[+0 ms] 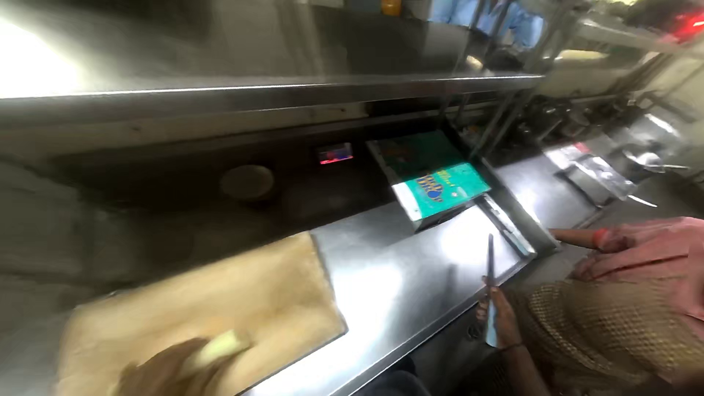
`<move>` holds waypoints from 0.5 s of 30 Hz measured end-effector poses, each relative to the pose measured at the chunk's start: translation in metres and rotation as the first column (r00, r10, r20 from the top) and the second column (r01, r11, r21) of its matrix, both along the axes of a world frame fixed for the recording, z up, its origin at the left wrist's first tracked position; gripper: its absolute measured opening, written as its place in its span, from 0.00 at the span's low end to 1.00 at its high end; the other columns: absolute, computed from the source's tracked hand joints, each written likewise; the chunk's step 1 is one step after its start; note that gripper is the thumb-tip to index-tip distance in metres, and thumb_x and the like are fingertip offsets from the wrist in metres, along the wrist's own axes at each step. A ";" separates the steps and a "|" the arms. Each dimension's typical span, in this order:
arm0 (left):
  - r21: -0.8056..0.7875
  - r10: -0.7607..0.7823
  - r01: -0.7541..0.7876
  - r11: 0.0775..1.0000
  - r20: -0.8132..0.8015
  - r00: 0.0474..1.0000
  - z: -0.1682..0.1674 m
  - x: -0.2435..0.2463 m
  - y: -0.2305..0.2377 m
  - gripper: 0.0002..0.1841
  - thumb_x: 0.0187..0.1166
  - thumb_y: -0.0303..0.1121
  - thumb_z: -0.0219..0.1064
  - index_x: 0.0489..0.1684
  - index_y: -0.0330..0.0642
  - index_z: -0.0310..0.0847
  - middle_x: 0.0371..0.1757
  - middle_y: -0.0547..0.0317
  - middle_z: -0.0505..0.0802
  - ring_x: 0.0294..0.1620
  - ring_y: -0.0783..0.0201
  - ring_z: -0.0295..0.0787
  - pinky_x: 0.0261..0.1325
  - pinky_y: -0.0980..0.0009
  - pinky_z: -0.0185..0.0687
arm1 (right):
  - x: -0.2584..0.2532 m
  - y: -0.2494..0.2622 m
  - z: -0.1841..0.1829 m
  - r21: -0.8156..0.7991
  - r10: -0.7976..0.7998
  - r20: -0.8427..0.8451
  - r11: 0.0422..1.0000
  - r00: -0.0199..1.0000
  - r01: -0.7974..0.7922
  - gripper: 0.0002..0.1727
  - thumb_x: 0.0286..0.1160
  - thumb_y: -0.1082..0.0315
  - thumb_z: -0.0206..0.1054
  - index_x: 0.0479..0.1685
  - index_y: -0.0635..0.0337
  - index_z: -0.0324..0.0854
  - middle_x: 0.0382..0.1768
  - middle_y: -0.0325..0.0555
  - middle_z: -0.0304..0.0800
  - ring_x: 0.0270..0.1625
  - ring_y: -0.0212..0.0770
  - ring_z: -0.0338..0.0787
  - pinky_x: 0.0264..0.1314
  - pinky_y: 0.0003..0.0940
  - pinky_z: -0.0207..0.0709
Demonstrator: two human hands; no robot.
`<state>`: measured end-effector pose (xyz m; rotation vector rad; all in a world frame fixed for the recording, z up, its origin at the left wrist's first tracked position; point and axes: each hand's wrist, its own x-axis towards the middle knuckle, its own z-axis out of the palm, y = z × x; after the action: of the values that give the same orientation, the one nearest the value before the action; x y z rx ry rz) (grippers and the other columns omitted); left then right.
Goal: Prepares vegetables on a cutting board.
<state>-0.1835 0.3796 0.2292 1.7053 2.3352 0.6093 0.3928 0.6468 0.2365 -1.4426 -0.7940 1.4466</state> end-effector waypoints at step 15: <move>-0.009 -0.050 0.050 0.999 -0.029 0.998 -0.038 -0.010 0.002 0.23 0.78 0.61 0.66 0.68 0.66 0.84 0.68 0.75 0.88 0.74 0.70 0.79 0.81 0.52 0.68 | -0.227 -0.153 -0.018 -0.209 0.639 0.745 0.499 0.193 -0.841 0.26 0.89 0.60 0.49 0.82 0.60 0.70 0.33 0.53 0.93 0.31 0.52 0.94 0.38 0.56 0.89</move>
<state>-0.1935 0.3813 0.1915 1.7750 2.3042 0.5694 0.1659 0.4940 0.2187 -1.4853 -2.4739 1.2212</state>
